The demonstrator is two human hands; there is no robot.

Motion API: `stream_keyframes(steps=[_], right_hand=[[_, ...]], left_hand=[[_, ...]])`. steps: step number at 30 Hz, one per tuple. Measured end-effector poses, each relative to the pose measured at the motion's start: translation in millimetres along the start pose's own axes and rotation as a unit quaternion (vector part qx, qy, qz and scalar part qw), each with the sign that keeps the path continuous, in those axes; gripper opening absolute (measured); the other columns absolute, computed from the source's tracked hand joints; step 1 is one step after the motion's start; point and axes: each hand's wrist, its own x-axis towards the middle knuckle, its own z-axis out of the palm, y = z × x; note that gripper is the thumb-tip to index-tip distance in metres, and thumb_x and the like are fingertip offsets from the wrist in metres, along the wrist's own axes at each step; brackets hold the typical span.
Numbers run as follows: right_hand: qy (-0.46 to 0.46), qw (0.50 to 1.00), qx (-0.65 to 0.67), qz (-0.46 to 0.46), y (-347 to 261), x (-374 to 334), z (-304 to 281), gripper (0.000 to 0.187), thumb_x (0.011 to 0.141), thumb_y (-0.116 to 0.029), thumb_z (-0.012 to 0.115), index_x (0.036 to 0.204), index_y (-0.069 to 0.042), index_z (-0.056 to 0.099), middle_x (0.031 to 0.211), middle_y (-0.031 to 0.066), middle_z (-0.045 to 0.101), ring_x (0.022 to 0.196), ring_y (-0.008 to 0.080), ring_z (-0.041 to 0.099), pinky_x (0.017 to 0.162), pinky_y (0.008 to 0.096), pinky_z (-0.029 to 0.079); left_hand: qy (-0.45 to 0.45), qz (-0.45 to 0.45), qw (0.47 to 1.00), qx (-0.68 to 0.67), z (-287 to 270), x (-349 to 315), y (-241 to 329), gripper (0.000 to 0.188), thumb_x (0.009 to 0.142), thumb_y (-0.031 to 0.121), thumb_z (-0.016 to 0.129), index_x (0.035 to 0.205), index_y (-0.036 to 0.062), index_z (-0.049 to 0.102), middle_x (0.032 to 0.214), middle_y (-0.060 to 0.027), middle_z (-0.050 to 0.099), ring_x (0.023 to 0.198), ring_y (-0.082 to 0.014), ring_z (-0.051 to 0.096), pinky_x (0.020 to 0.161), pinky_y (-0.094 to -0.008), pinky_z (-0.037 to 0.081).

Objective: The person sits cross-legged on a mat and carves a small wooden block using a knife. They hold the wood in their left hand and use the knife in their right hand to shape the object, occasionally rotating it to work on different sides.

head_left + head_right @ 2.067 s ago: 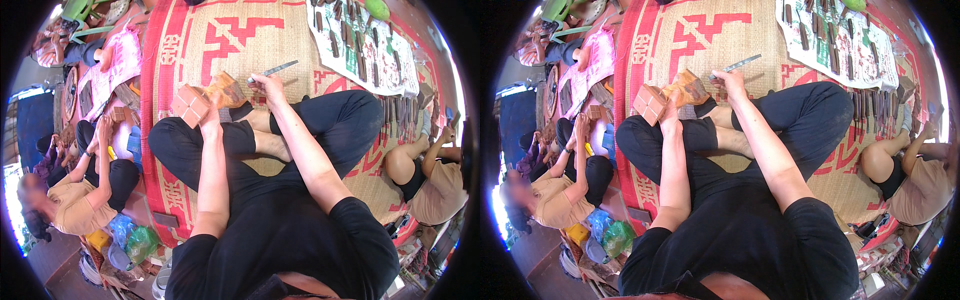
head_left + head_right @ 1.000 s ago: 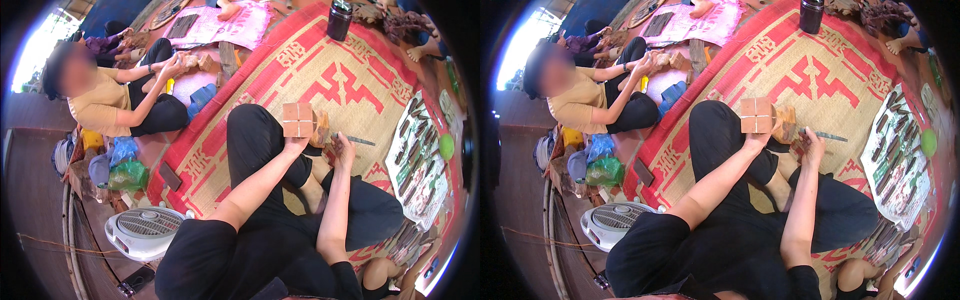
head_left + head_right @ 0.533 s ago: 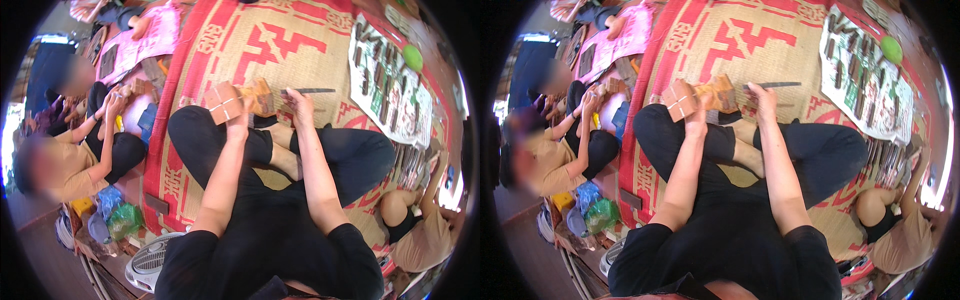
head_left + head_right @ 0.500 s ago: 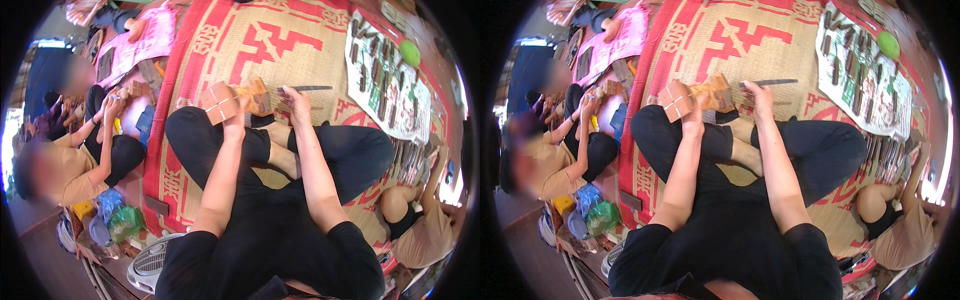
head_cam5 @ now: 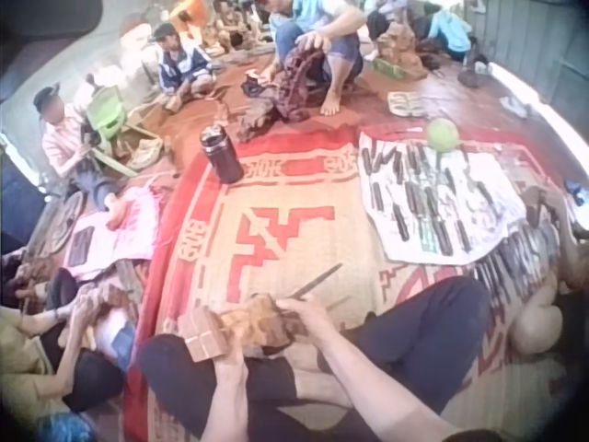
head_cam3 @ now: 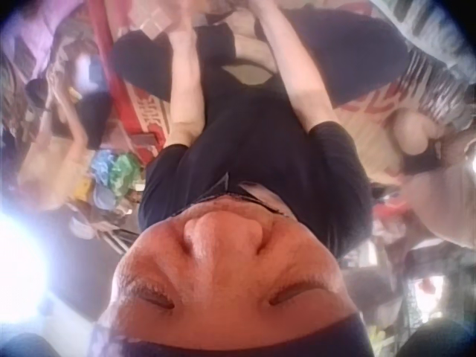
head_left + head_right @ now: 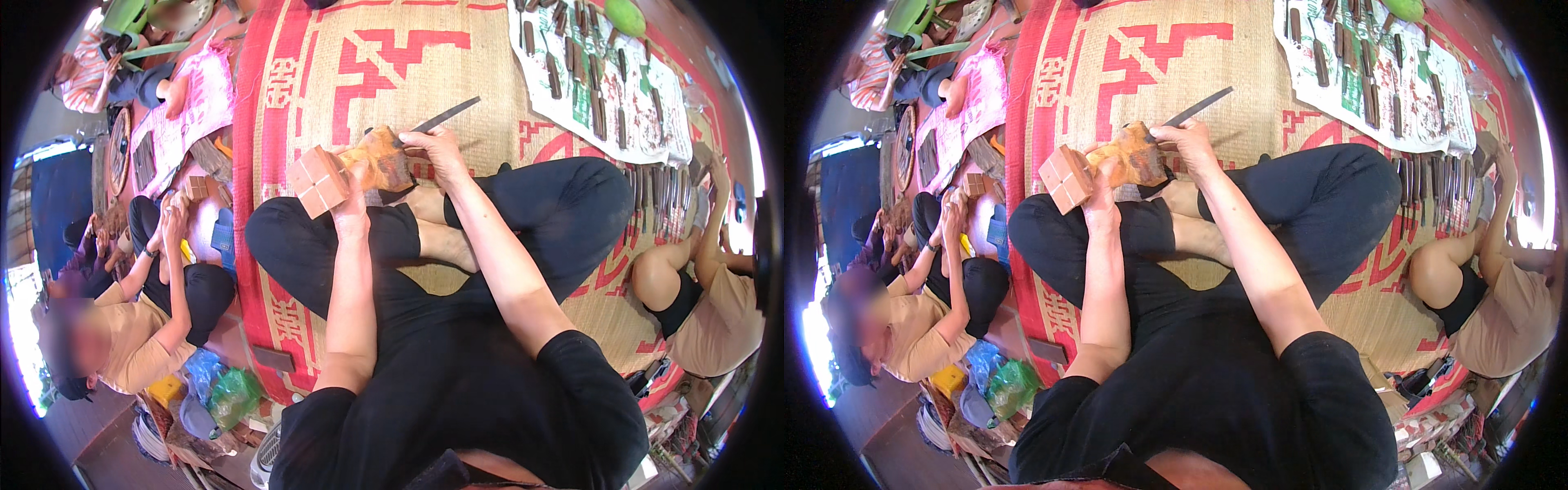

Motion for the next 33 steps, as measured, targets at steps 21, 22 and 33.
stream_keyframes(steps=[21,22,33], right_hand=[[0.006,0.994,-0.096,-0.058,4.5,-2.8,2.5,0.013,0.075,-0.015,0.071,0.081,-0.004,0.068,0.074,0.0029,0.065,0.065,0.0092,0.057,0.062,0.0243,0.045],[0.011,0.993,-0.102,-0.064,5.7,-2.3,1.6,0.013,0.075,-0.015,0.071,0.080,-0.003,0.067,0.074,0.0035,0.066,0.065,0.0096,0.057,0.062,0.0244,0.045],[0.056,0.994,0.091,-0.018,4.3,3.6,-7.3,0.008,0.079,-0.008,0.067,0.081,-0.001,0.064,0.074,0.0078,0.067,0.058,0.0147,0.063,0.058,0.0256,0.052]], left_hand=[[0.001,-0.007,1.000,0.017,3.6,-4.4,5.3,0.044,0.075,0.000,0.066,0.116,0.0047,0.051,0.109,-0.0077,0.056,0.105,-0.0181,0.053,0.093,-0.0338,0.042],[-0.001,-0.007,1.000,0.013,4.1,-4.9,5.1,0.044,0.074,0.000,0.066,0.116,0.0047,0.051,0.109,-0.0077,0.055,0.105,-0.0181,0.053,0.093,-0.0338,0.042],[0.008,-0.024,1.000,-0.006,-0.2,0.8,2.7,0.043,0.074,0.002,0.067,0.114,0.0053,0.052,0.107,-0.0059,0.056,0.101,-0.0171,0.054,0.091,-0.0327,0.044]])
